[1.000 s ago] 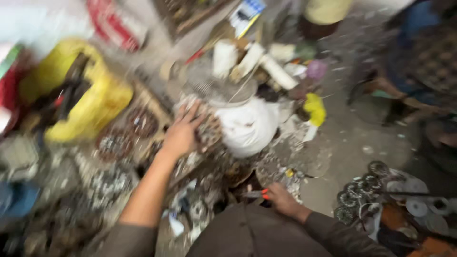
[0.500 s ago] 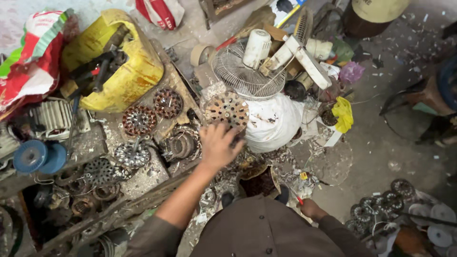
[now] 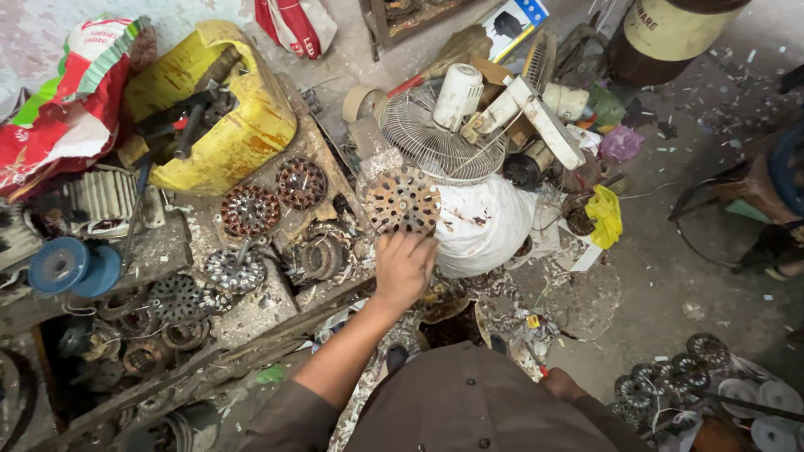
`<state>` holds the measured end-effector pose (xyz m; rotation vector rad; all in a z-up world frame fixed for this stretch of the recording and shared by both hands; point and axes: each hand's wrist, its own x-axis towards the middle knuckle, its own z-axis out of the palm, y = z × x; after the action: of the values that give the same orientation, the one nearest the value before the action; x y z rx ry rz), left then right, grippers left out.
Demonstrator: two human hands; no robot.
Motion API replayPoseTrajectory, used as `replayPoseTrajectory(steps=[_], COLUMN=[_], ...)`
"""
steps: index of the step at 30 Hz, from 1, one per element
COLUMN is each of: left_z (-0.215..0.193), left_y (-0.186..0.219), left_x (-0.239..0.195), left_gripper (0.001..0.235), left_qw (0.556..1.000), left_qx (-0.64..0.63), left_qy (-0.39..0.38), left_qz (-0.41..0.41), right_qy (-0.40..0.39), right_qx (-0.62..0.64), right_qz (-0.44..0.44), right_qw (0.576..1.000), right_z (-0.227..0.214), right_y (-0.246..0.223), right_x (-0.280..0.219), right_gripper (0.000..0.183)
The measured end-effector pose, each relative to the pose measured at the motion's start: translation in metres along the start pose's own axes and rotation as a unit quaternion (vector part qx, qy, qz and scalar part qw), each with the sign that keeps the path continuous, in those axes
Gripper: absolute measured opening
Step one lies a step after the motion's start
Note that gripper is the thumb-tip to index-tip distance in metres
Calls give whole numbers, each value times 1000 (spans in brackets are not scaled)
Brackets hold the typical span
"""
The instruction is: The person uses red-handled pliers to pull and remove copper wire segments from the slots of a circular stator core. They rotate the stator to access different slots, then place the stator on a cluttered workbench and pick up another stator to continue the same wire-removal process.
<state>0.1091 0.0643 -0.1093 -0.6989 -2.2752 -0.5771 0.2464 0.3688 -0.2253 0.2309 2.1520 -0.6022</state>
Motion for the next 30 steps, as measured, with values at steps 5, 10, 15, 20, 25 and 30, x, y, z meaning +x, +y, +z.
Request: replayPoseTrajectory(steps=[5,10,15,20,25,30], left_z=[17,50,76,38,-28,-47], left_y=[5,16,17,-8,-54,-55], left_x=[-41,-85,-109,-95,-28,19], left_gripper=[15,7,15,21,23,34], left_qw=[984,916,771,895,964,968], left_qx=[-93,-271,-218,-124,-70,1], left_qy=[-146,-290,-562,-365,74,28], left_qz=[33,-55,-206,-225,-247,-248], right_qy=[23,13,55,20,4,22], right_qx=[-96,-30,-195,-164,-44,0], right_qz=[-96,-68,-329,-271,-69,-7], right_qw=[990,997,922,948,997,1000], right_z=[-6,-9,-7,-3,13,3], right_y=[-2,-5,0,12,25,14], right_x=[4,5,2,2,-2,-2], right_gripper=[41,32,29,34,51,50])
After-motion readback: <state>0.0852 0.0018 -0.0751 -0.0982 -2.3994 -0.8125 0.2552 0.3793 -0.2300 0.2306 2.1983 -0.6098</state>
